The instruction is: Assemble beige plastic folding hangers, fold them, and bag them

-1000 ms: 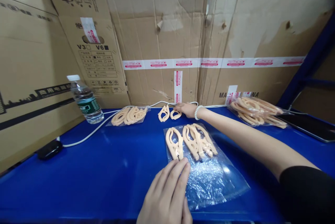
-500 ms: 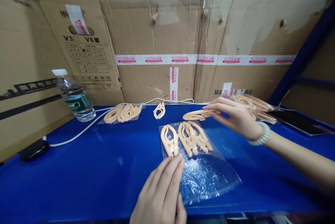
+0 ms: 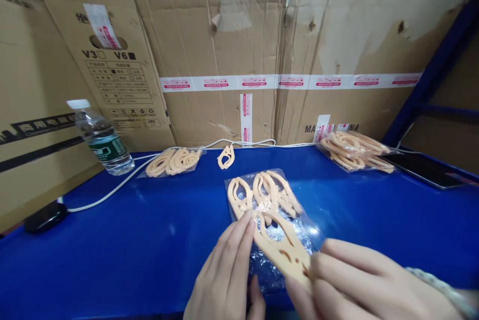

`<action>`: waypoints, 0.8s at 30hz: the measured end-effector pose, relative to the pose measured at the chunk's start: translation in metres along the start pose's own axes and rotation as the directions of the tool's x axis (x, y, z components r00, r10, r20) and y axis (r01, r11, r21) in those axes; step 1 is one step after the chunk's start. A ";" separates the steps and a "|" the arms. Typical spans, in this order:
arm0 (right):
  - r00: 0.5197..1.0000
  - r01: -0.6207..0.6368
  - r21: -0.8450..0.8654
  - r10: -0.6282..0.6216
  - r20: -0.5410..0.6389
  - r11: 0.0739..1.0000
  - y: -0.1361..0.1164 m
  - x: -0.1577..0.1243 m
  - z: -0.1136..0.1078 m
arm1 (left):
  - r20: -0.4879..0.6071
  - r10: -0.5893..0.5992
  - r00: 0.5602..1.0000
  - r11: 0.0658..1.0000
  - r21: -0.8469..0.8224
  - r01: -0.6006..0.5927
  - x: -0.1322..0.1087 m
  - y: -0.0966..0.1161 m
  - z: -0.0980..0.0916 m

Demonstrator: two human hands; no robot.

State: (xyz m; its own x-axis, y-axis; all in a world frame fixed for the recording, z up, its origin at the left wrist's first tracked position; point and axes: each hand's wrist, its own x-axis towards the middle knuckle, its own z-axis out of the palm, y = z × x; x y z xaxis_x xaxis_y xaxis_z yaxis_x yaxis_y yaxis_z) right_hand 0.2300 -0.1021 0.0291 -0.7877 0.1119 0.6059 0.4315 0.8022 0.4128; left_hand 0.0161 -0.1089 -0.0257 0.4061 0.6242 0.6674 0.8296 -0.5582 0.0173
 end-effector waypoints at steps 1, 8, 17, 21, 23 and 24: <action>0.997 0.068 0.004 -0.068 0.032 0.998 0.002 0.008 0.008 | -0.003 0.016 1.000 1.000 0.005 -0.016 0.000 0.000 0.000; 0.987 0.013 -0.019 -0.009 0.161 1.000 0.010 0.026 0.038 | -0.051 0.128 0.990 0.992 0.021 -0.127 -0.003 -0.009 0.007; 0.973 -0.231 0.298 0.215 0.087 0.926 0.104 0.062 0.052 | -0.055 0.050 0.997 0.999 -0.016 -0.050 -0.003 -0.004 0.008; 0.888 -0.229 0.178 0.131 0.441 0.957 0.156 0.091 0.123 | -0.065 0.040 0.997 0.999 -0.027 -0.042 -0.004 -0.004 0.008; 0.850 -0.194 0.185 0.071 0.522 0.964 0.171 0.105 0.159 | -0.070 0.026 0.997 0.999 -0.027 -0.028 -0.004 -0.004 0.008; 0.831 -0.184 0.180 0.055 0.553 0.966 0.176 0.111 0.174 | -0.072 0.021 0.997 0.999 -0.028 -0.023 -0.004 -0.004 0.008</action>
State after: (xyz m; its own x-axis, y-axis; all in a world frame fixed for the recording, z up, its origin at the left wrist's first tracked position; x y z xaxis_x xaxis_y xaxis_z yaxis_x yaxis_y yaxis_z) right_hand 0.1421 0.1534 0.0503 -0.8743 0.4616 0.1499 0.4824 0.8603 0.1647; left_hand 0.0141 -0.1046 -0.0346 0.3942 0.5713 0.7199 0.8090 -0.5873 0.0231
